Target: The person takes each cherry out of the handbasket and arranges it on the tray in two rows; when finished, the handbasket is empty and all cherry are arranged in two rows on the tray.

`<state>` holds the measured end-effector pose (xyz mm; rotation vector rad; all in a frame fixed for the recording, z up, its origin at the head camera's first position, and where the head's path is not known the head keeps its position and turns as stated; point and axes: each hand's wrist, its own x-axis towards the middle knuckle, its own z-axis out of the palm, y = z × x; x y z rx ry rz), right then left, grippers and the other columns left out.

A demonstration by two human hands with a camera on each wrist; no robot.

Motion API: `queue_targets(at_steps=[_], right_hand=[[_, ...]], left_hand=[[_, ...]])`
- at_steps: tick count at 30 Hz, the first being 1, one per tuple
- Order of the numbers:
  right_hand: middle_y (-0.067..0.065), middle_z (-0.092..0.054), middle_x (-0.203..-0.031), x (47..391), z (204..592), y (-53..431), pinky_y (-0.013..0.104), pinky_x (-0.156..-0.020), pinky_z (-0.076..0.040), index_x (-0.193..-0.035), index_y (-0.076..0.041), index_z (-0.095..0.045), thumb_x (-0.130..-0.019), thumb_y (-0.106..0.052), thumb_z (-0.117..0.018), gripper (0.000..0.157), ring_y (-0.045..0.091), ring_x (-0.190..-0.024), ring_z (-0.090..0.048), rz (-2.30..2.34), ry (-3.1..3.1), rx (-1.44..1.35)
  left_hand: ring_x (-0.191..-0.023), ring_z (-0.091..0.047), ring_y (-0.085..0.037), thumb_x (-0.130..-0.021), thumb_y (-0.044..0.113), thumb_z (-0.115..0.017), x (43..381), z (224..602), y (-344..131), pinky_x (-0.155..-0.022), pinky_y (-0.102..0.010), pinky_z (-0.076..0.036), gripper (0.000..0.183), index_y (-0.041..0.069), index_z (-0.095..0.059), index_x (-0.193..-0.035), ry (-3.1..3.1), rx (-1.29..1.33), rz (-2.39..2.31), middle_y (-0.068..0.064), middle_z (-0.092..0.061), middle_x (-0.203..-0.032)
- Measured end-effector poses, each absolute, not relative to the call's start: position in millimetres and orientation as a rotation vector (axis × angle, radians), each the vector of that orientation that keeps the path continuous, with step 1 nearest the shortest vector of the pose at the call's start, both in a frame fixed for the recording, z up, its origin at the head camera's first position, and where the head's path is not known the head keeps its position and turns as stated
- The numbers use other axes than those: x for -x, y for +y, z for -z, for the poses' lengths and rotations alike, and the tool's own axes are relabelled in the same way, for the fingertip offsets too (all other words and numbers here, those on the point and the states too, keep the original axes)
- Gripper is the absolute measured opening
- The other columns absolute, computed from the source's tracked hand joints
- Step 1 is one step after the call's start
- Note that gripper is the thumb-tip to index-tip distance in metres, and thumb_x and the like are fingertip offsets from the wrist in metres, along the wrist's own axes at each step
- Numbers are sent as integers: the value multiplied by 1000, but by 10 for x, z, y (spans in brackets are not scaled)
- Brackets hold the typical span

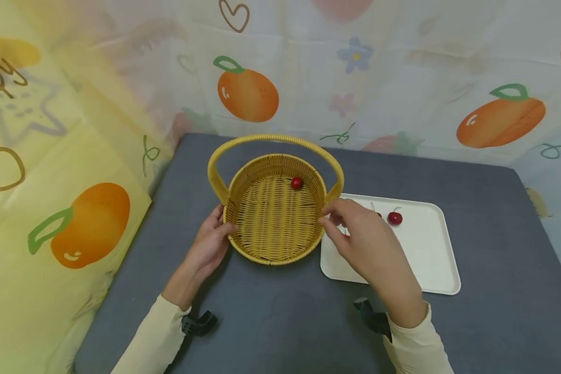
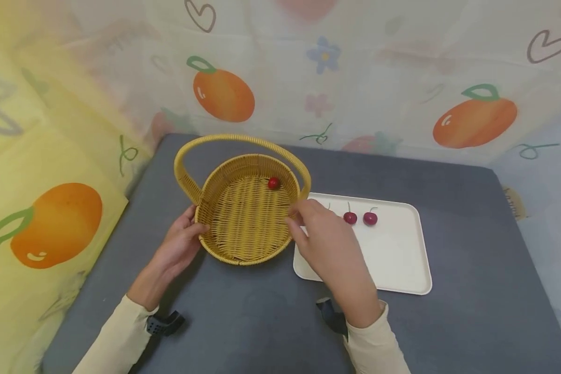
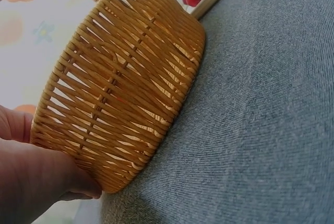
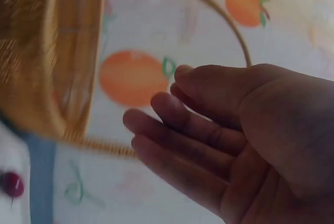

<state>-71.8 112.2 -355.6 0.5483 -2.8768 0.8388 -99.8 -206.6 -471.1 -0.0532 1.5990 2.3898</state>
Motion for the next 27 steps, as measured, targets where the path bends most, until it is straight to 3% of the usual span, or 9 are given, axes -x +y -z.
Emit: queue_targets(at_steps=[8,13,21,24,27], right_hand=[[2,-69,-123,1009,3301,615,38,-85,-58,-129,-11,-68,-105,-18,-66,25,20,-99,-67,-692,-2867,-796],[2,-66,-125,1219,3223,302,39,-86,-58,-134,-11,-68,-103,-17,-69,31,21,-107,-68,-537,-2931,-866],[7,-64,-112,1560,3345,-9,38,-75,-58,-120,-9,-71,-105,-12,-62,17,22,-91,-67,-303,-3060,-887],[9,-64,-118,1699,3432,-38,39,-78,-58,-120,-8,-70,-105,-7,-60,19,24,-99,-67,-220,-3173,-843],[12,-62,-134,1813,3525,-45,40,-87,-58,-133,-7,-67,-105,-4,-60,30,26,-114,-65,-185,-3305,-772]], left_hand=[[-160,-18,-27,-97,-18,-39,999,4709,-2096,-128,-45,-18,86,8,-2,-170,1584,60,-2379,-15,-17,-175],[-160,-17,-27,-97,-17,-39,995,4713,-2103,-128,-46,-17,87,10,-1,-170,1581,61,-2370,-14,-15,-175],[-161,-16,-25,-97,-17,-40,997,4724,-2107,-128,-46,-15,87,9,1,-170,1569,63,-2378,-12,-14,-176],[-161,-15,-26,-97,-17,-39,1001,4721,-2107,-129,-47,-14,87,8,1,-170,1566,46,-2388,-13,-13,-176],[-161,-17,-26,-97,-17,-40,1002,4718,-2103,-128,-47,-15,87,8,0,-170,1562,40,-2389,-13,-14,-176]])
